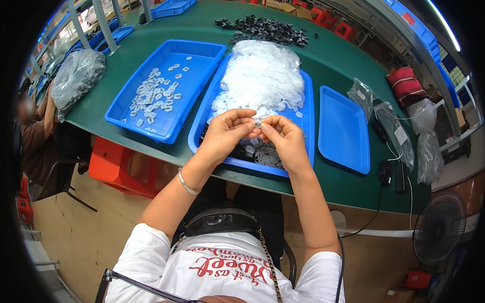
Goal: The person assembles small plastic components by hand, picking small clips and white plastic pieces from the trays on the table and fitting them together.
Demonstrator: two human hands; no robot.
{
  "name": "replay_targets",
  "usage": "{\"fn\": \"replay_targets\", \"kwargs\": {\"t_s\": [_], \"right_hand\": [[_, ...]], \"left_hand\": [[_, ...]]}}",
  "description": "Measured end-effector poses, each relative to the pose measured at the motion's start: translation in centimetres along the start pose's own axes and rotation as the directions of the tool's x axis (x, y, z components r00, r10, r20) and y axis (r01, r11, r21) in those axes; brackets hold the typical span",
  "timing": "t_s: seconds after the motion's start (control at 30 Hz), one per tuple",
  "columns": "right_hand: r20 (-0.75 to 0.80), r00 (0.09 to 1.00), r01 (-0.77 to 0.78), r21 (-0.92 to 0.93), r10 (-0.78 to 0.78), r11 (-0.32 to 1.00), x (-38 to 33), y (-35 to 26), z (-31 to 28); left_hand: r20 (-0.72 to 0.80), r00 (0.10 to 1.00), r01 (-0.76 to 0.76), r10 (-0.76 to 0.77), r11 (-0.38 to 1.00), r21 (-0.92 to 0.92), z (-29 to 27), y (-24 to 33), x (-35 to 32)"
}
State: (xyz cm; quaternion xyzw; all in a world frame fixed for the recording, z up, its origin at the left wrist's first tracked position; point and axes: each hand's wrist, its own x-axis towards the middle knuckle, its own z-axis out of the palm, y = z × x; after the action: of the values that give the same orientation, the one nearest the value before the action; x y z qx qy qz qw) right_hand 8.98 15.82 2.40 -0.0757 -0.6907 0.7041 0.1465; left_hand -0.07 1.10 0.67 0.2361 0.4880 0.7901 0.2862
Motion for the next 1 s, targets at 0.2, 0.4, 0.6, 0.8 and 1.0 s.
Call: {"fn": "replay_targets", "kwargs": {"t_s": [0.2, 0.4, 0.6, 0.8, 1.0], "right_hand": [[-0.028, 1.0, 0.009, -0.018, -0.01, 1.0, -0.06, 0.07, 0.15], [-0.078, 0.997, 0.018, -0.081, -0.024, 0.997, -0.17, -0.13, 0.54], [-0.081, 0.996, 0.04, -0.084, -0.047, 0.996, -0.1, 0.17, 0.49], [-0.101, 0.993, 0.053, -0.103, -0.063, 0.993, -0.19, 0.34, 0.48], [-0.111, 0.992, 0.048, -0.113, -0.061, 0.992, -0.32, 0.19, 0.72]], "left_hand": [[0.002, 1.0, 0.01, -0.01, 1.0, 0.008, -0.12, 0.01, 0.03], [-0.002, 1.0, 0.009, -0.009, 1.0, 0.025, -0.11, 0.02, 0.0], [-0.01, 1.0, -0.001, 0.001, 0.999, 0.037, -0.09, 0.01, -0.06], [-0.017, 1.0, 0.0, 0.001, 0.998, 0.055, 0.1, 0.21, -0.2], [-0.02, 1.0, 0.005, -0.004, 0.999, 0.051, 0.1, 0.27, -0.34]]}}
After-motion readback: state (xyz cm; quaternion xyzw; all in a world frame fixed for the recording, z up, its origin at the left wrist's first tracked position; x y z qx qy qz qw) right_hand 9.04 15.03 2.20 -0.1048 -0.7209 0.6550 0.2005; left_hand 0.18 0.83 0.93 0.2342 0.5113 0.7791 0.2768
